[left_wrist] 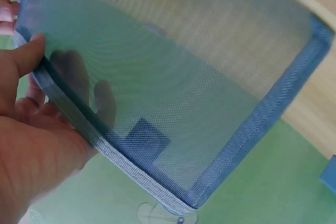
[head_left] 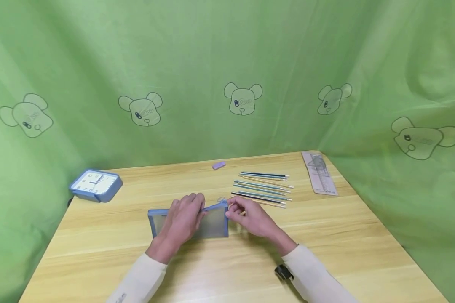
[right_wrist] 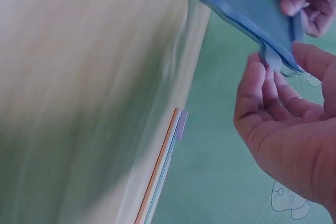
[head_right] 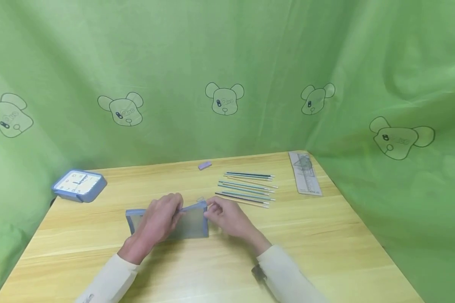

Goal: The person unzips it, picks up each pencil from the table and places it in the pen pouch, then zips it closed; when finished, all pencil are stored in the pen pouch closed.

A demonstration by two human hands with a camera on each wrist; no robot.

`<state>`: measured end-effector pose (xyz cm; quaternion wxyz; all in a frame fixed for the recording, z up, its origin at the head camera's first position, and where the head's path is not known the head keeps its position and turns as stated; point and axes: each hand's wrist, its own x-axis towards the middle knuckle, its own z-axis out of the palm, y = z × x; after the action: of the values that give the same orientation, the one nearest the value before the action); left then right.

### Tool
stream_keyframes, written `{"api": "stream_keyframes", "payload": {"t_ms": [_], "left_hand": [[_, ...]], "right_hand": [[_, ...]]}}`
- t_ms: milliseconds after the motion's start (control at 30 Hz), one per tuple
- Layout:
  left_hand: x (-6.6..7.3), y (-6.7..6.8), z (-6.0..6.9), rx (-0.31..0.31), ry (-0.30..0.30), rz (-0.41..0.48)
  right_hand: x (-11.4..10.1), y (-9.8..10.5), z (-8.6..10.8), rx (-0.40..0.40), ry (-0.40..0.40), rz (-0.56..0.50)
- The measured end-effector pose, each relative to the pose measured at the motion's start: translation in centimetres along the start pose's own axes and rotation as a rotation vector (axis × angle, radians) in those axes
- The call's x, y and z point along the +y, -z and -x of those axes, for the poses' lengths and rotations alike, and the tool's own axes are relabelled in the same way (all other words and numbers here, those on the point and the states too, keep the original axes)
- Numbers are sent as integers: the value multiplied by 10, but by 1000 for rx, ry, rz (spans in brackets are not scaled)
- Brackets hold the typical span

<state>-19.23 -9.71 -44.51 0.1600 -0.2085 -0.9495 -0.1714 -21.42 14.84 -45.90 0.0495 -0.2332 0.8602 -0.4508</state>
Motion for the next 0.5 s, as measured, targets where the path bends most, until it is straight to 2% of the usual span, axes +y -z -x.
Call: {"api": "stream_keyframes", "payload": {"t_ms": [200,267,367,500], "left_hand": [[9,3,2,30,-40,-69],[11,4,2,19,-43,-51],[17,8,-2,-31,-24,47],[28,12,-11,-150,29,249]], "right_hand": [[1,-8,0,108,22,-12],[0,-10,1,150,46,-4],[-1,-11,3,195,116,25],[-2,-14,6,205,200,48]]}}
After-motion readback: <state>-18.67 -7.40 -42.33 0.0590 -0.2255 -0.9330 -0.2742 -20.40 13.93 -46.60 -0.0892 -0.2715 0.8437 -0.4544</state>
